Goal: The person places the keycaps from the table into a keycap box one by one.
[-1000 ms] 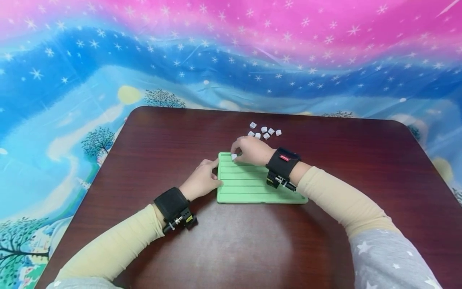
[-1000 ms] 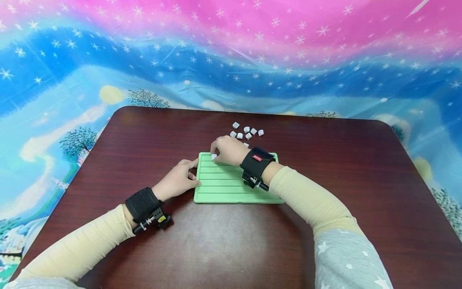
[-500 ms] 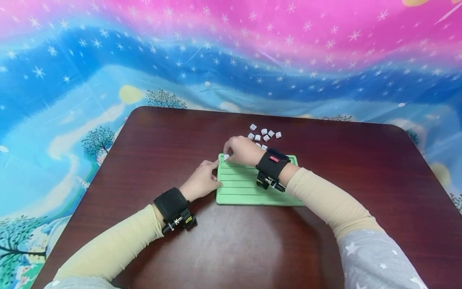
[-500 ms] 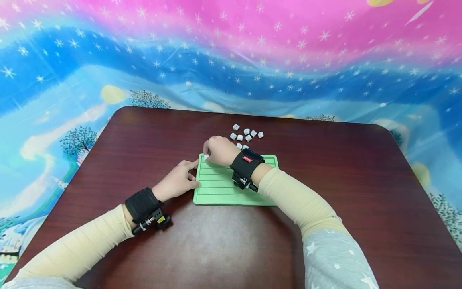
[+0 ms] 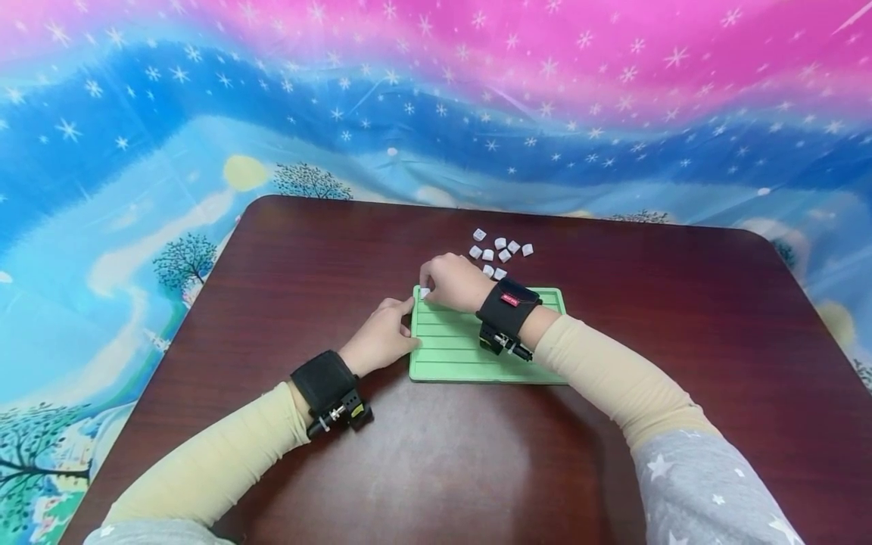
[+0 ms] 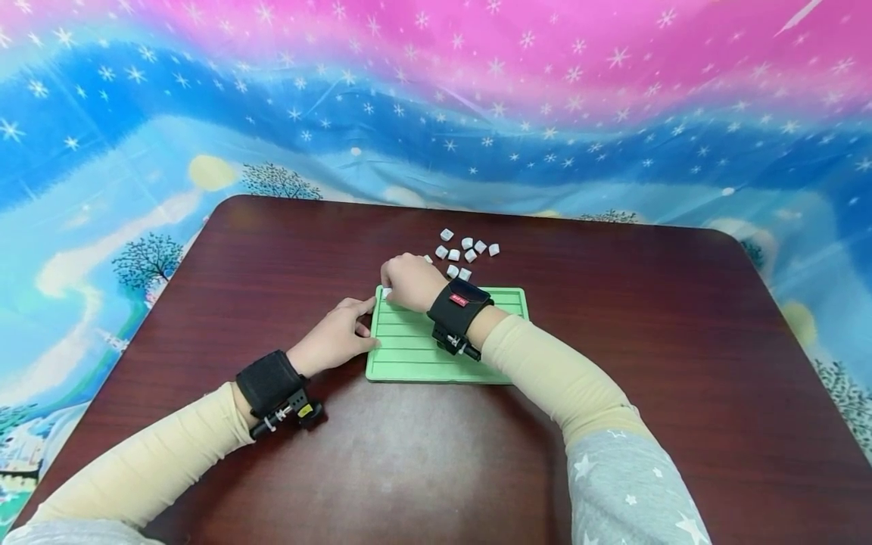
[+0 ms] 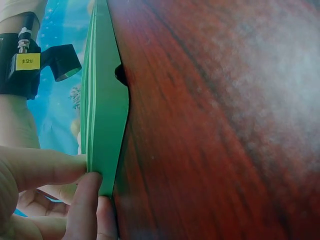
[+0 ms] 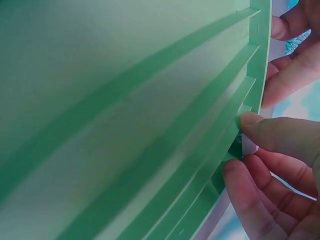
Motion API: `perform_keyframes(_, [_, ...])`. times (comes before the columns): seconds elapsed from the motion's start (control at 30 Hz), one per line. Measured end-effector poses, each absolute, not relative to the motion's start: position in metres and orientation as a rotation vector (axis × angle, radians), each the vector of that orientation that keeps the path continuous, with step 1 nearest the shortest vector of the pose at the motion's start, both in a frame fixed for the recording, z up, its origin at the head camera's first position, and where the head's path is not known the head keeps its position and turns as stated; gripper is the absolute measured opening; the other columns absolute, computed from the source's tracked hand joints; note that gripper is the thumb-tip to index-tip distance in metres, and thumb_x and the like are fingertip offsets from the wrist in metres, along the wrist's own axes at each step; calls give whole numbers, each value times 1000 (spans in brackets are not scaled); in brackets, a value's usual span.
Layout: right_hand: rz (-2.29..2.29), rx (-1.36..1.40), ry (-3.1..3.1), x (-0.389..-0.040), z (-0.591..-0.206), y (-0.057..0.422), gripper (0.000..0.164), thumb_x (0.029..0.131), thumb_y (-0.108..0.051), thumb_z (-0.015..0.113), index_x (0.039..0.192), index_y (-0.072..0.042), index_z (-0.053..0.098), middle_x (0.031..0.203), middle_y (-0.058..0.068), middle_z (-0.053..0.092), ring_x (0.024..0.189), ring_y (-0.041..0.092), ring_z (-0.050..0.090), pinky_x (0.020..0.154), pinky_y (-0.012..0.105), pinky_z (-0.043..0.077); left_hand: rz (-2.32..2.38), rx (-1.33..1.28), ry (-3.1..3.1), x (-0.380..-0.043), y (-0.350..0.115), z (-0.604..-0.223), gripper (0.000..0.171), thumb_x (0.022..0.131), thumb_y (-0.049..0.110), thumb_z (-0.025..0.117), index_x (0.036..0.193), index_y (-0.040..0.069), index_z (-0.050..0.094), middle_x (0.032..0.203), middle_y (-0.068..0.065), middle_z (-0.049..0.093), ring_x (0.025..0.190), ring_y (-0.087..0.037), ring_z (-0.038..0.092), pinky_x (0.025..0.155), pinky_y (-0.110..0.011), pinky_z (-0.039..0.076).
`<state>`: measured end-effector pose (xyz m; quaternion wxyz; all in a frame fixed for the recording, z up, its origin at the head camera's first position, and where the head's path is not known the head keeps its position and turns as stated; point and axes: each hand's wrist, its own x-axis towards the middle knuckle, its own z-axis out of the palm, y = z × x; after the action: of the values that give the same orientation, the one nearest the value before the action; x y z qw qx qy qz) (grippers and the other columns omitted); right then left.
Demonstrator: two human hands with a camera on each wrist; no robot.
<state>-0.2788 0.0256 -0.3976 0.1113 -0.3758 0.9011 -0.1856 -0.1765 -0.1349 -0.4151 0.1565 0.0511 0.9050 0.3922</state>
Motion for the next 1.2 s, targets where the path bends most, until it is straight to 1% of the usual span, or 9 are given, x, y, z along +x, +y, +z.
perform_keyframes(0.4, [-492,-1113,2678,-274,-395,21,6,90,-10,79,91,-5,75,87,5,69,75,20,62,70,33,49,1109,169,2607,-179,-136,-418,80,90,3,74,156,-9,30,149,-27,40,85,-15,62,79,-29,51])
perform_keyframes(0.63, [-490,-1098,2678,-273,-394,21,6,92,-9,77,93,-5,73,84,5,68,71,20,60,68,32,48,1106,166,2601,-178,-135,-416,80,91,3,74,156,-9,30,150,-27,39,85,-14,62,80,-29,51])
perform_keyframes(0.97, [-496,-1086,2655,-273,-391,24,8,92,-9,77,95,-4,72,86,6,67,72,20,60,69,32,48,1094,171,2607,-178,-134,-414,80,90,3,74,156,-9,30,150,-28,39,86,-14,62,82,-29,51])
perform_keyframes(1.2, [-542,-1096,2618,-274,-391,29,8,92,-8,77,97,-3,74,87,6,67,76,20,60,73,33,48,1106,149,2589,-178,-133,-413,79,91,3,73,157,-7,29,151,-28,38,85,-16,61,77,-29,50])
